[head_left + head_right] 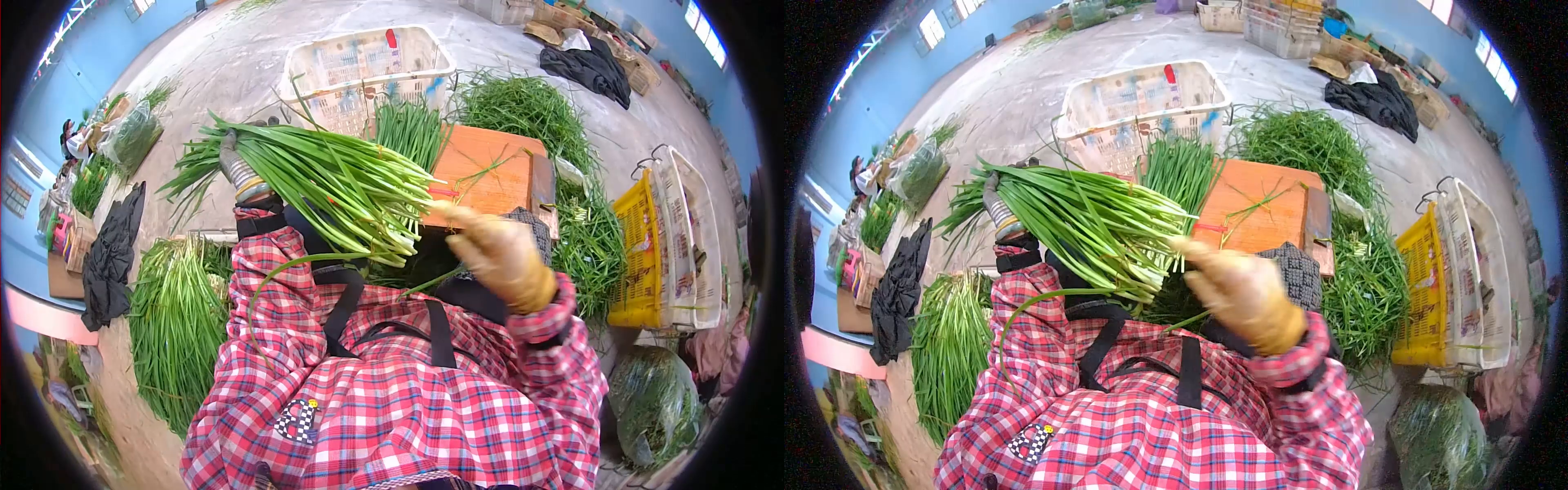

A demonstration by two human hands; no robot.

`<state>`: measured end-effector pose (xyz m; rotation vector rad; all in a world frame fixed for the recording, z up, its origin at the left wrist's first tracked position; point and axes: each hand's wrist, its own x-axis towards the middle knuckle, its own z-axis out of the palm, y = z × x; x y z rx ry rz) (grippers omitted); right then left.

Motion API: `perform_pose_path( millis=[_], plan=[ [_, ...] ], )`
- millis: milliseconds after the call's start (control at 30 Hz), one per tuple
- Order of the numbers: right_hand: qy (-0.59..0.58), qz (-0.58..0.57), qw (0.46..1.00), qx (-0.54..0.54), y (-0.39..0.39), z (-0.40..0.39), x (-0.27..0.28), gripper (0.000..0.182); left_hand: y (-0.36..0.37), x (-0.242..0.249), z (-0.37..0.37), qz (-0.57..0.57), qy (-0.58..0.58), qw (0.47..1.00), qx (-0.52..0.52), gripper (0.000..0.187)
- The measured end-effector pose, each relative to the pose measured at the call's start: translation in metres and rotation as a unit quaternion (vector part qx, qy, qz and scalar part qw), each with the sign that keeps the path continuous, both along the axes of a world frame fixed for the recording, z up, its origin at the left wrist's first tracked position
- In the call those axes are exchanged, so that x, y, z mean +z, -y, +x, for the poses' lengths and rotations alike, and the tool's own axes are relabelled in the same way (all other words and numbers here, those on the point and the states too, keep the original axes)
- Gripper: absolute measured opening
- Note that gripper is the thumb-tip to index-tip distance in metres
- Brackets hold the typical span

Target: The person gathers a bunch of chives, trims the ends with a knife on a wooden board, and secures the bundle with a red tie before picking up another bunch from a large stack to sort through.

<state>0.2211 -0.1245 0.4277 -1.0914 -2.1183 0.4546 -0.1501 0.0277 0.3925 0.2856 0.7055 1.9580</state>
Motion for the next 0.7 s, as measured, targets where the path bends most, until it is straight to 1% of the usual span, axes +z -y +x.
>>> perform_pose_path(
  millis=[67, 100, 133, 167, 200, 233, 267, 300, 333, 367, 400, 467, 500, 567, 600, 667, 700],
  plan=[
    [0.039, 0.036, 0.998, 0.040, -0.010, -0.026, -0.009, 0.030, 0.003, -0.006, -0.006, 0.072, 0.003, 0.997, -0.024, 0.040],
    [0.061, 0.001, 0.998, 0.034, -0.011, -0.030, -0.015, 0.028, 0.001, -0.013, -0.016, 0.072, -0.001, 0.997, -0.023, 0.040],
    [0.058, 0.001, 0.998, 0.034, -0.012, -0.031, -0.024, 0.028, -0.004, -0.026, -0.032, 0.154, 0.016, 0.983, -0.095, 0.039],
    [0.004, -0.014, 1.000, 0.000, -0.013, -0.032, -0.034, 0.027, -0.004, -0.028, -0.035, 0.232, 0.035, 0.957, -0.168, 0.038],
    [-0.048, -0.030, 0.998, -0.034, -0.013, -0.031, -0.039, 0.027, -0.003, -0.031, -0.036, 0.231, 0.035, 0.958, -0.169, 0.038],
    [-0.063, -0.098, 0.993, -0.012, -0.012, -0.026, -0.037, 0.026, 0.005, -0.024, -0.030, 0.220, 0.022, 0.961, -0.166, 0.038],
    [-0.062, -0.100, 0.993, -0.014, -0.011, -0.027, -0.043, 0.026, 0.010, -0.020, -0.026, 0.209, 0.008, 0.964, -0.164, 0.037],
    [-0.126, -0.107, 0.986, 0.028, -0.012, -0.031, -0.053, 0.026, 0.011, -0.017, -0.025, 0.199, -0.010, 0.965, -0.173, 0.037],
    [-0.190, -0.112, 0.973, 0.069, -0.013, -0.034, -0.064, 0.028, 0.007, -0.019, -0.027, 0.197, -0.010, 0.964, -0.177, 0.037],
    [-0.186, -0.175, 0.964, 0.074, -0.016, -0.034, -0.074, 0.032, 0.000, -0.021, -0.029, 0.201, 0.013, 0.965, -0.170, 0.040],
    [-0.224, -0.211, 0.947, 0.089, -0.022, -0.037, -0.092, 0.034, -0.005, -0.025, -0.031, 0.204, 0.036, 0.965, -0.162, 0.043],
    [-0.287, -0.323, 0.894, 0.115, -0.027, -0.047, -0.091, 0.029, 0.001, -0.020, -0.023, 0.205, 0.042, 0.963, -0.171, 0.043],
    [-0.287, -0.324, 0.894, 0.115, -0.025, -0.054, -0.088, 0.029, 0.004, -0.018, -0.020, 0.196, 0.026, 0.966, -0.168, 0.043],
    [-0.446, -0.396, 0.787, 0.158, -0.018, -0.064, -0.079, 0.027, 0.005, -0.019, -0.022, 0.185, 0.010, 0.969, -0.163, 0.042],
    [-0.446, -0.397, 0.787, 0.158, -0.019, -0.063, -0.081, 0.027, 0.002, -0.023, -0.025, 0.195, 0.024, 0.967, -0.160, 0.042],
    [-0.429, -0.410, 0.800, 0.086, -0.020, -0.061, -0.088, 0.028, 0.007, -0.019, -0.019, 0.201, 0.039, 0.966, -0.157, 0.042],
    [-0.432, -0.433, 0.789, 0.062, -0.019, -0.057, -0.088, 0.025, 0.012, -0.020, -0.015, 0.225, 0.023, 0.958, -0.174, 0.039]
  ],
)
